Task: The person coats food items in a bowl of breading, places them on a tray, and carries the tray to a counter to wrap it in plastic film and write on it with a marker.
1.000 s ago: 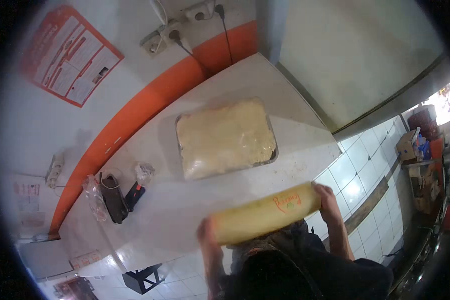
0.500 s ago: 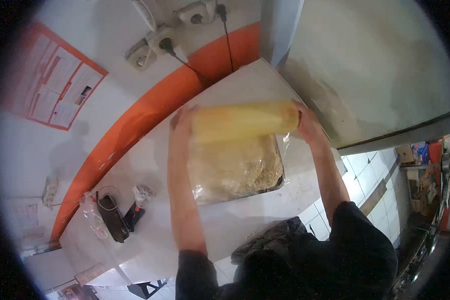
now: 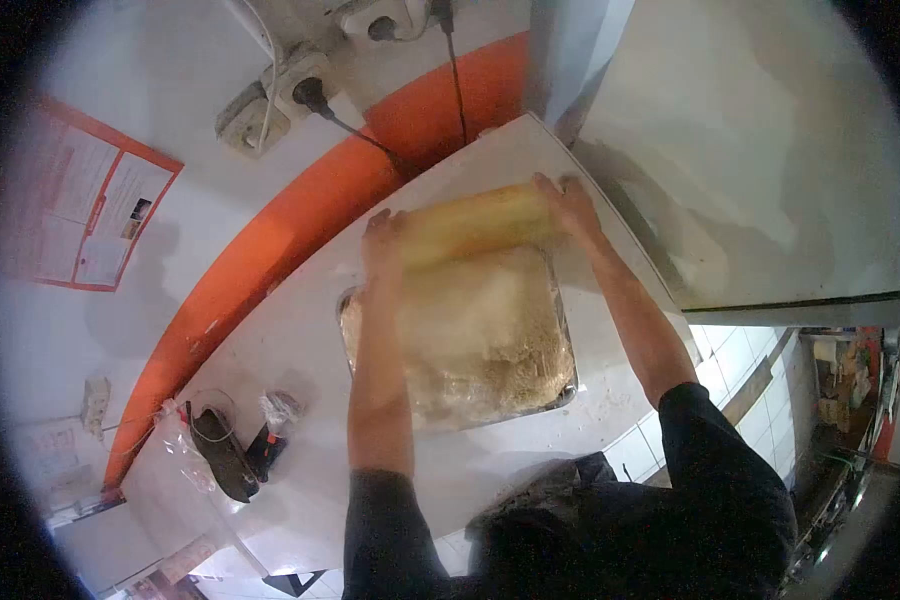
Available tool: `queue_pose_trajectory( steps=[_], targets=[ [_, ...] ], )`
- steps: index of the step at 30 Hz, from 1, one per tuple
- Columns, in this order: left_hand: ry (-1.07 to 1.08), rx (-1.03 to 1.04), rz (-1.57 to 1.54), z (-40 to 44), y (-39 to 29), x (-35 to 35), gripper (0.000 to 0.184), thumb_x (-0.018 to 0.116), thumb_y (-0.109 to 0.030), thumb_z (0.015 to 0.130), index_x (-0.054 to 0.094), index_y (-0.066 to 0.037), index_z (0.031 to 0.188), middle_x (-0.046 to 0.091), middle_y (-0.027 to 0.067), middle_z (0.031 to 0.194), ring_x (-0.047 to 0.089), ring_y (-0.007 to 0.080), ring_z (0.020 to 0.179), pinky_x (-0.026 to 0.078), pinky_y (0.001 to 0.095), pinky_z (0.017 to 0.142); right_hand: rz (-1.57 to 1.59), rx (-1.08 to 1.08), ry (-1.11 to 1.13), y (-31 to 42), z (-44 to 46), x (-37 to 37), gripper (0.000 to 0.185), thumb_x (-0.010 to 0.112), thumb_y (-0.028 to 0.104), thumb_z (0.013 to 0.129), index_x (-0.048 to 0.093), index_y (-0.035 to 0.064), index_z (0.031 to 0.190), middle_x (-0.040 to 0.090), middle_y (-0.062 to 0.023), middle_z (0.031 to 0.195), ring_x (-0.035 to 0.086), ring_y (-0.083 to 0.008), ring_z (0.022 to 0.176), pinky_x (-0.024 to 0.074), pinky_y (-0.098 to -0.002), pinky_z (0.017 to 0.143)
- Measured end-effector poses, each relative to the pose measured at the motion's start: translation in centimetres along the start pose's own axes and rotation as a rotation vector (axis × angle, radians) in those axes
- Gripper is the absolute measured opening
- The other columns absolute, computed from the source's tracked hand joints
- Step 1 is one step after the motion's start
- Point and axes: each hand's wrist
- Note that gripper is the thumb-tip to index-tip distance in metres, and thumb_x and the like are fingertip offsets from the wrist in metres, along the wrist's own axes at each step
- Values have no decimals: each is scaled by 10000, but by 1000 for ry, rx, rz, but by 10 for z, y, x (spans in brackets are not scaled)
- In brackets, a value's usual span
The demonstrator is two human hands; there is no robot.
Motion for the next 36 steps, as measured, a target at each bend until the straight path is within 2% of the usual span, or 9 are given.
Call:
queue_pose_trajectory(
  steps=[1,3,8,9,10,13,16,24,36],
  targets=[
    [-2,124,71,6,12,1,590,677,-375,884,524,25,1289,651,177,1152,595,295,1110,443,366,966,3,-4,2,13,-4,-5,702,707,393,855,466,-83,1310,486,-243,1359,463,-369,1266,345,-442,1078],
    [21,-47,65,-10,-50,-13,636,670,-384,881,477,35,1319,609,213,1205,576,327,1140,440,386,976,-276,-777,-138,35,-19,-13,760,746,302,794,403,32,1417,397,-235,1445,313,-412,1380,222,-512,1151],
    [-238,-176,422,-53,-82,4,775,653,-429,863,346,54,1385,426,298,1381,450,412,1273,384,467,1042,-695,-1176,227,83,-56,42,792,679,134,787,326,219,1491,260,-219,1537,247,-409,1422,219,-559,1144],
    [-275,50,582,-78,-91,0,809,652,-444,852,323,57,1395,370,301,1416,400,420,1306,339,490,1072,-699,-1271,223,84,-57,57,777,615,56,816,306,250,1502,246,-222,1543,261,-424,1413,210,-574,1145],
    [-304,278,738,-96,-95,1,844,652,-460,841,299,60,1404,313,304,1451,350,427,1338,294,513,1101,-689,-1275,230,88,-56,65,777,615,56,816,306,250,1502,246,-222,1543,261,-424,1413,210,-574,1145],
    [-280,135,1113,-125,-93,20,870,660,-491,829,306,56,1405,348,285,1439,331,414,1352,230,528,1128,-764,-1245,232,94,-51,82,733,479,-11,866,273,267,1513,253,-238,1536,306,-453,1381,200,-613,1136],
    [-132,-53,762,-120,-104,19,855,663,-490,827,334,71,1382,367,267,1433,341,395,1348,214,526,1134,-873,-1203,305,99,-50,85,713,420,7,900,214,273,1529,257,-255,1530,348,-475,1349,204,-659,1113],
    [-100,-1,883,-119,-59,29,644,654,-468,832,512,14,1236,468,218,1333,438,349,1248,265,527,1084,-852,-1065,344,83,-46,89,722,534,152,894,198,237,1527,510,-213,1251,535,-428,1111,249,-784,985],
    [-125,130,874,-117,-73,31,482,626,-460,830,632,-35,1057,596,182,1159,528,386,1100,337,549,1008,-835,-962,30,68,-40,118,770,665,312,807,327,122,1473,546,-209,1244,528,-396,1151,197,-790,1008]
  ],
)
Point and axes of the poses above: each hand's wrist, its own z-axis towards the middle knuckle, its own x-axis out of the palm, y = z × x
